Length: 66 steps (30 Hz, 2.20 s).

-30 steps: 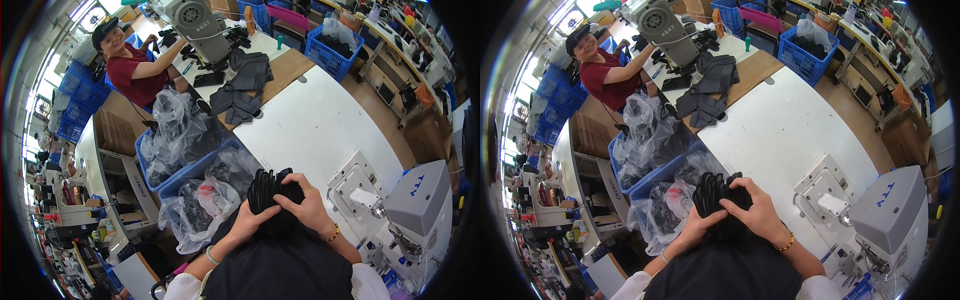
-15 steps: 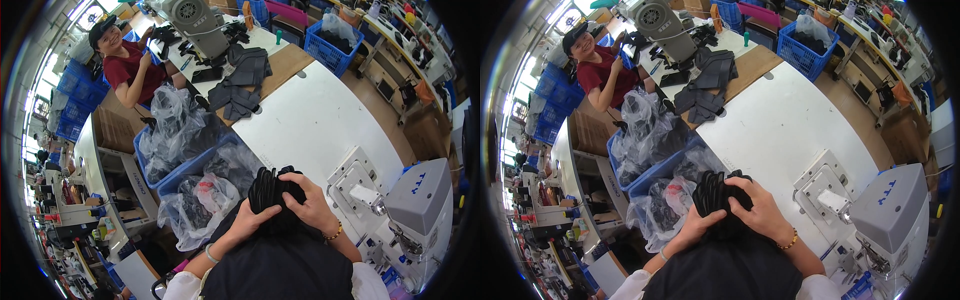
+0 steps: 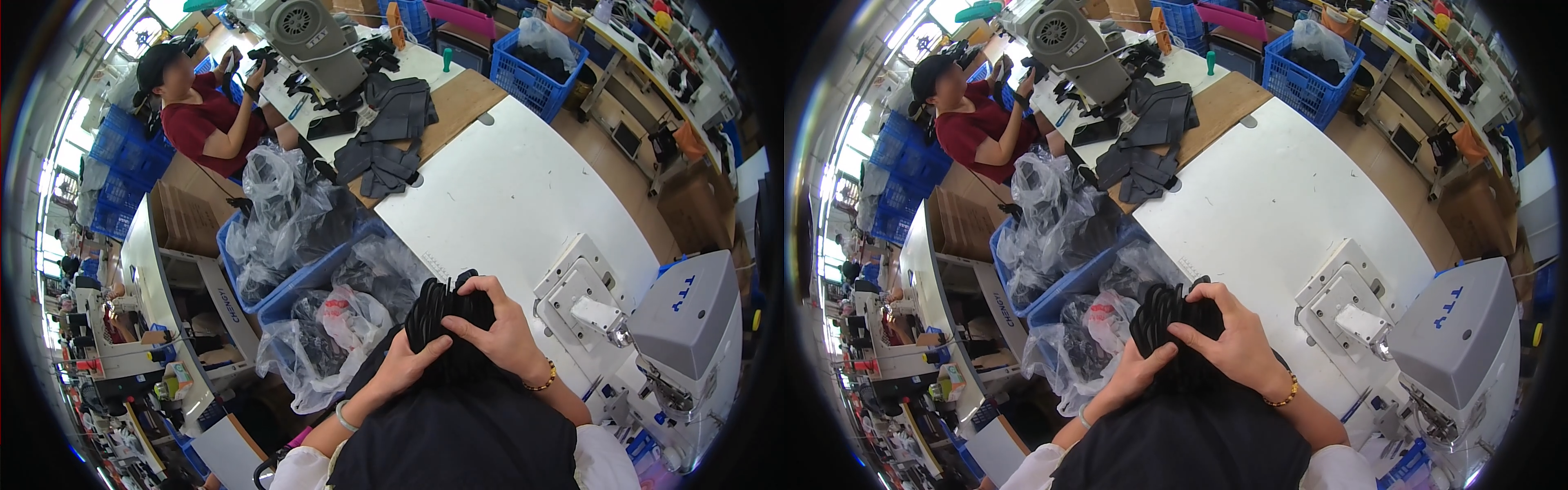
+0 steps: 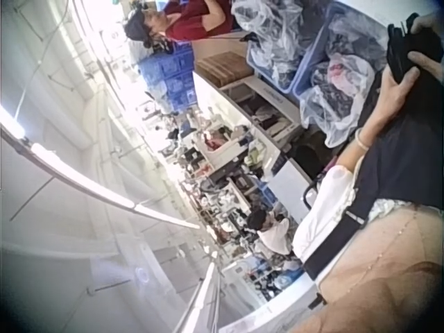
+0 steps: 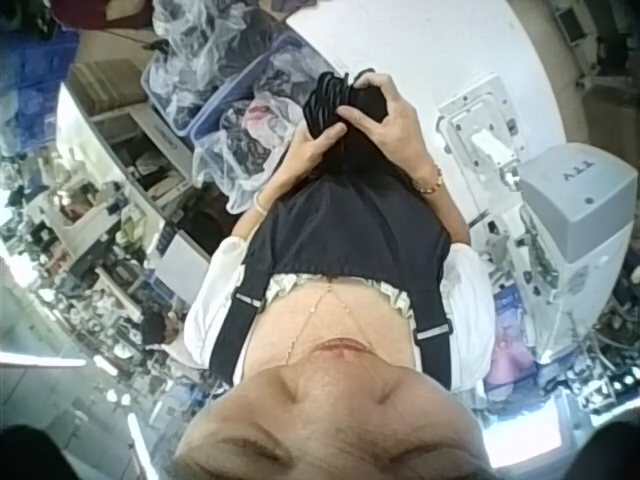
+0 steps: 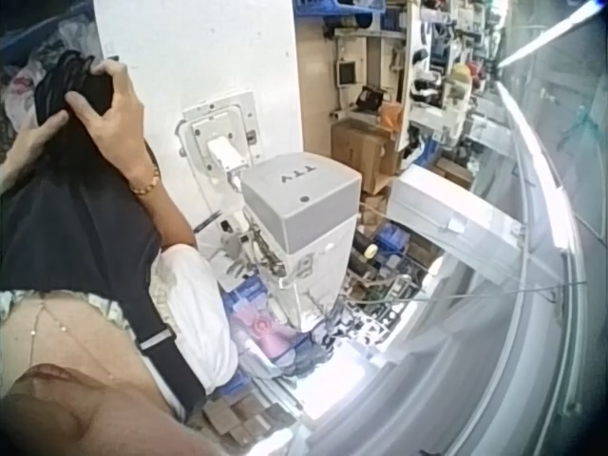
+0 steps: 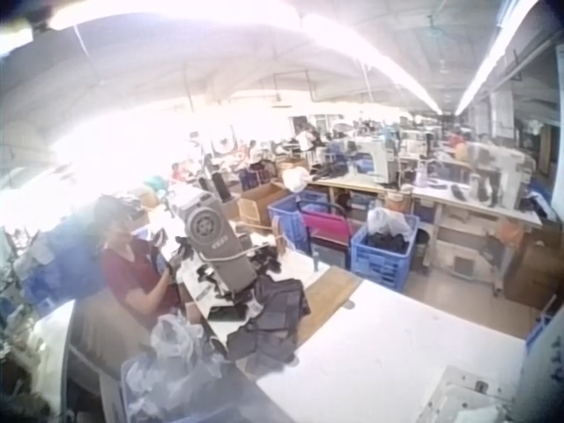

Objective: The recorder is seen organizing and counting black fabric pieces on a work table in a factory setting.

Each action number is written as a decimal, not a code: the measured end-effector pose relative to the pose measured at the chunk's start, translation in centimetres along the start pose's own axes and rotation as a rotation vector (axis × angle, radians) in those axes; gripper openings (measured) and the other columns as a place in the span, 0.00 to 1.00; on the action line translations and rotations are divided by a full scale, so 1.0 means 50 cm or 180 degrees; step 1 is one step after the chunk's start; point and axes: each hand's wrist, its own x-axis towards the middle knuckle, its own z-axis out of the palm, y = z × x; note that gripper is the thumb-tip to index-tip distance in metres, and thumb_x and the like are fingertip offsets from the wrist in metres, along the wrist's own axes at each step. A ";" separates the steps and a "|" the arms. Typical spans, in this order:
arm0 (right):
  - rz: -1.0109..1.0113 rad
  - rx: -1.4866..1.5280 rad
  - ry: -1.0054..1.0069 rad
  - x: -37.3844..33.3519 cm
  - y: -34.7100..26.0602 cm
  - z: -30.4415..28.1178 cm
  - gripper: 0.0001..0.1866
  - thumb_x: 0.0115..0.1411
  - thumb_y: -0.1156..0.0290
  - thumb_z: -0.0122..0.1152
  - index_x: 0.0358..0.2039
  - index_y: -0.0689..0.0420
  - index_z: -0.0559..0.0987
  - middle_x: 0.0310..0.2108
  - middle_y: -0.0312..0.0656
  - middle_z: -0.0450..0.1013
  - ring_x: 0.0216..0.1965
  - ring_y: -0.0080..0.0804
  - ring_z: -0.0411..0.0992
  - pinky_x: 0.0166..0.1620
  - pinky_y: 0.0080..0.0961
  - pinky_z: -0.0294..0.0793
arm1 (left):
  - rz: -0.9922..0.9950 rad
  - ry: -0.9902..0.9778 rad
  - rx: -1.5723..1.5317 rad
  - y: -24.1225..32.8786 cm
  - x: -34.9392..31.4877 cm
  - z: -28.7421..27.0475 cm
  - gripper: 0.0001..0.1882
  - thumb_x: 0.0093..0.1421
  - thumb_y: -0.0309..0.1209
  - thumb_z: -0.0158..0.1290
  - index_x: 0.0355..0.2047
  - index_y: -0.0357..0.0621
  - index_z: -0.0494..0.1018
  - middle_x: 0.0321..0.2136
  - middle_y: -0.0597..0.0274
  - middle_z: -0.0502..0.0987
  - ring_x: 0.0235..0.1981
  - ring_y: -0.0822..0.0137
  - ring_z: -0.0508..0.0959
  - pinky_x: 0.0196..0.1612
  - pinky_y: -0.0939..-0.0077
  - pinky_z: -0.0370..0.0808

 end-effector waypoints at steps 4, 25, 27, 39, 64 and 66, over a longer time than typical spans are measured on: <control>-0.0017 0.0140 0.0033 -0.007 0.000 0.001 0.18 0.50 0.69 0.64 0.40 0.57 0.69 0.36 0.42 0.72 0.40 0.34 0.72 0.43 0.24 0.69 | -0.0133 -0.0068 -0.0017 -0.011 -0.003 -0.011 0.21 0.59 0.35 0.51 0.49 0.37 0.63 0.43 0.63 0.70 0.43 0.73 0.69 0.46 0.77 0.67; 0.0014 0.0071 -0.0013 -0.001 0.008 -0.008 0.30 0.50 0.68 0.62 0.54 0.58 0.64 0.49 0.50 0.67 0.50 0.40 0.67 0.52 0.28 0.65 | -0.0433 0.0466 -0.0388 -0.007 0.021 0.012 0.13 0.57 0.31 0.49 0.41 0.38 0.70 0.34 0.66 0.74 0.35 0.75 0.72 0.38 0.80 0.69; 0.0209 -0.0143 -0.0124 0.004 0.012 -0.008 0.32 0.49 0.64 0.64 0.53 0.58 0.64 0.47 0.52 0.68 0.49 0.40 0.68 0.51 0.28 0.66 | -0.0306 0.0370 0.0019 -0.024 0.023 0.002 0.12 0.56 0.30 0.50 0.39 0.39 0.71 0.34 0.68 0.73 0.34 0.76 0.71 0.37 0.82 0.68; 0.0377 0.1144 0.0144 0.021 0.062 0.006 0.35 0.47 0.68 0.64 0.56 0.58 0.62 0.46 0.46 0.65 0.46 0.33 0.64 0.49 0.26 0.65 | 0.0244 0.0415 -0.0171 -0.033 0.060 0.030 0.11 0.57 0.33 0.50 0.34 0.36 0.72 0.21 0.65 0.73 0.22 0.74 0.72 0.24 0.83 0.66; 0.1377 -0.3301 0.0481 0.238 0.413 -0.092 0.59 0.36 0.57 0.66 0.62 0.52 0.37 0.39 0.53 0.69 0.37 0.49 0.71 0.44 0.41 0.67 | -0.1032 0.0704 -0.2399 -0.019 0.009 -0.086 0.13 0.56 0.31 0.50 0.16 0.42 0.66 0.15 0.64 0.68 0.22 0.69 0.70 0.33 0.76 0.67; 0.1401 -0.3254 0.0619 0.226 0.418 -0.088 0.60 0.36 0.56 0.67 0.62 0.52 0.37 0.39 0.53 0.69 0.39 0.49 0.70 0.46 0.41 0.66 | -0.1126 0.0648 -0.2430 -0.027 0.006 -0.088 0.12 0.56 0.31 0.50 0.17 0.41 0.67 0.16 0.63 0.69 0.22 0.69 0.70 0.33 0.76 0.67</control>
